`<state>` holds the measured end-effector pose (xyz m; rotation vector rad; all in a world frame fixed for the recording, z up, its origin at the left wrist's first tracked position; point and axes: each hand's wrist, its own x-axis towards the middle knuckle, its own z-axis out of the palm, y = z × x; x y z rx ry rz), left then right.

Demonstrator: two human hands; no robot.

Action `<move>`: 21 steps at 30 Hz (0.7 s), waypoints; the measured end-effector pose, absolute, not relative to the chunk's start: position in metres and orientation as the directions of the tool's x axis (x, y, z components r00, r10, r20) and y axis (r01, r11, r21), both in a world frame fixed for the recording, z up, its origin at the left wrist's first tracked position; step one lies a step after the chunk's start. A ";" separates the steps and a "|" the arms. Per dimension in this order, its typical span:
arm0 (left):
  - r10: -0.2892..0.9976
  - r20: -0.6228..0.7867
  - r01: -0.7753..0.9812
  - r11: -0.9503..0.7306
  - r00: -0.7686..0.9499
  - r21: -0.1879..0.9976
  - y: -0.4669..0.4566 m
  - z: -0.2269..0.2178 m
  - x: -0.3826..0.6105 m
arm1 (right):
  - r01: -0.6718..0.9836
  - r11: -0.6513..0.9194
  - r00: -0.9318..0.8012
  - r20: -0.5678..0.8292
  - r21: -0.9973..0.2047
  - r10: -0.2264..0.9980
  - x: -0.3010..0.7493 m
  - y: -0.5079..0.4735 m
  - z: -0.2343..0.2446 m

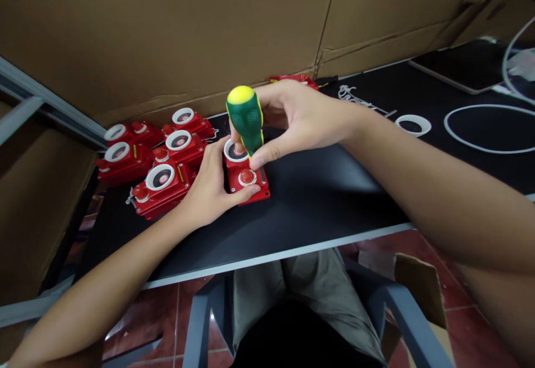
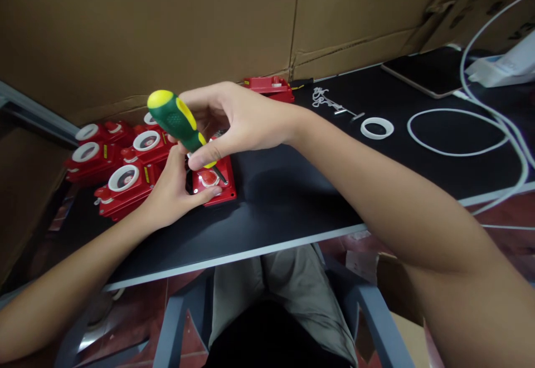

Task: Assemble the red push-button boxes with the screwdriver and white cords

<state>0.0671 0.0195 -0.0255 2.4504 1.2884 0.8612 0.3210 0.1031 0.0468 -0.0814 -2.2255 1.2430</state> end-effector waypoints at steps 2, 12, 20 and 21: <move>0.802 0.394 0.662 -0.595 0.450 0.456 0.020 -0.025 0.068 | -0.293 0.490 -0.825 0.476 -0.821 0.303 0.322 0.104 0.047; 0.817 0.358 0.680 -0.576 0.453 0.454 0.021 -0.022 0.067 | -0.277 0.230 -0.824 0.354 -0.933 0.443 0.323 0.090 0.061; 0.827 0.386 0.695 -0.557 0.409 0.456 0.020 -0.020 0.070 | -0.223 0.354 -0.774 0.386 -0.908 0.503 0.325 0.087 0.068; 0.824 0.392 0.691 -0.560 0.409 0.457 0.019 -0.019 0.071 | -0.211 0.363 -0.764 0.385 -0.907 0.518 0.324 0.086 0.069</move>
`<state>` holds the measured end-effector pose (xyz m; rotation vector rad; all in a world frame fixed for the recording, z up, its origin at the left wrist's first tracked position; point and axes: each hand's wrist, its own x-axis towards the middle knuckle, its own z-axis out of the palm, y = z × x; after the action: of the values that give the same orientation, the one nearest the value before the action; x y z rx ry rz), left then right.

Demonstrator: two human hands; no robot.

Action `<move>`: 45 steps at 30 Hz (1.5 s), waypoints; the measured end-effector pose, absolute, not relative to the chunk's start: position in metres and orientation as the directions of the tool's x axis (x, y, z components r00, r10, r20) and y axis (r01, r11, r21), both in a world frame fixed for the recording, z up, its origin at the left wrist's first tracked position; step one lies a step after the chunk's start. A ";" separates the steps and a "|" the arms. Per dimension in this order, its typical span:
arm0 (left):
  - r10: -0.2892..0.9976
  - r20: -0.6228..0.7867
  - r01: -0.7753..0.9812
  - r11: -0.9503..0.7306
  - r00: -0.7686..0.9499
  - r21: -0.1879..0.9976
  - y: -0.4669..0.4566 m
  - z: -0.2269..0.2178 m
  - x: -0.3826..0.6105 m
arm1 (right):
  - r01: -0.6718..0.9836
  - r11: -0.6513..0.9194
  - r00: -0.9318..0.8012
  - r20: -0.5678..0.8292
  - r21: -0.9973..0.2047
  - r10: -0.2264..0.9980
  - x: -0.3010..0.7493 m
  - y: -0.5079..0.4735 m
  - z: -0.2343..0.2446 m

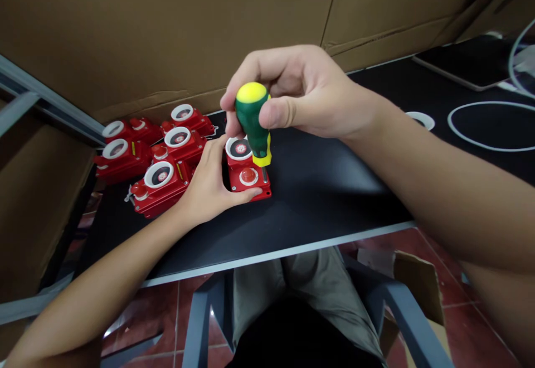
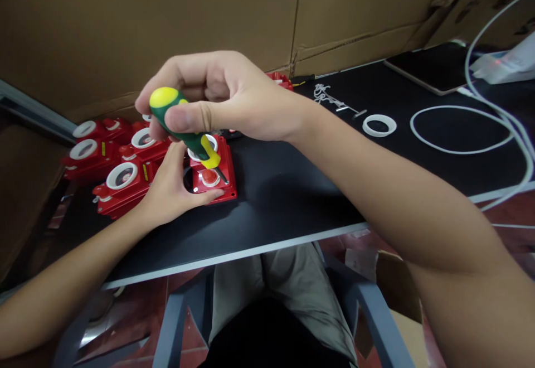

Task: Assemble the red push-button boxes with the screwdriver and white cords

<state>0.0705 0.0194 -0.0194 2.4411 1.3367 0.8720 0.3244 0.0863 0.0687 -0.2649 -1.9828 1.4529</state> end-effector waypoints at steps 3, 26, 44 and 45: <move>0.819 0.400 0.681 -0.567 0.410 0.463 0.018 -0.019 0.071 | -0.210 0.398 -0.726 0.415 -0.893 0.548 0.323 0.084 0.070; 0.817 0.401 0.684 -0.570 0.414 0.456 0.017 -0.020 0.071 | -0.477 0.355 -0.569 0.591 -0.804 0.572 0.297 0.073 0.052; 0.847 0.285 0.711 -0.531 0.448 0.462 0.016 -0.021 0.069 | -0.452 0.062 -0.745 0.415 -0.890 0.522 0.305 0.050 0.075; 0.845 0.285 0.706 -0.535 0.453 0.464 0.017 -0.022 0.068 | -0.455 0.062 -0.728 0.412 -0.888 0.549 0.308 0.051 0.081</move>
<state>0.0684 0.0166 -0.0220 2.4281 1.3317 0.7120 0.3083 0.0510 0.0814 -0.0951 -1.6176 1.7567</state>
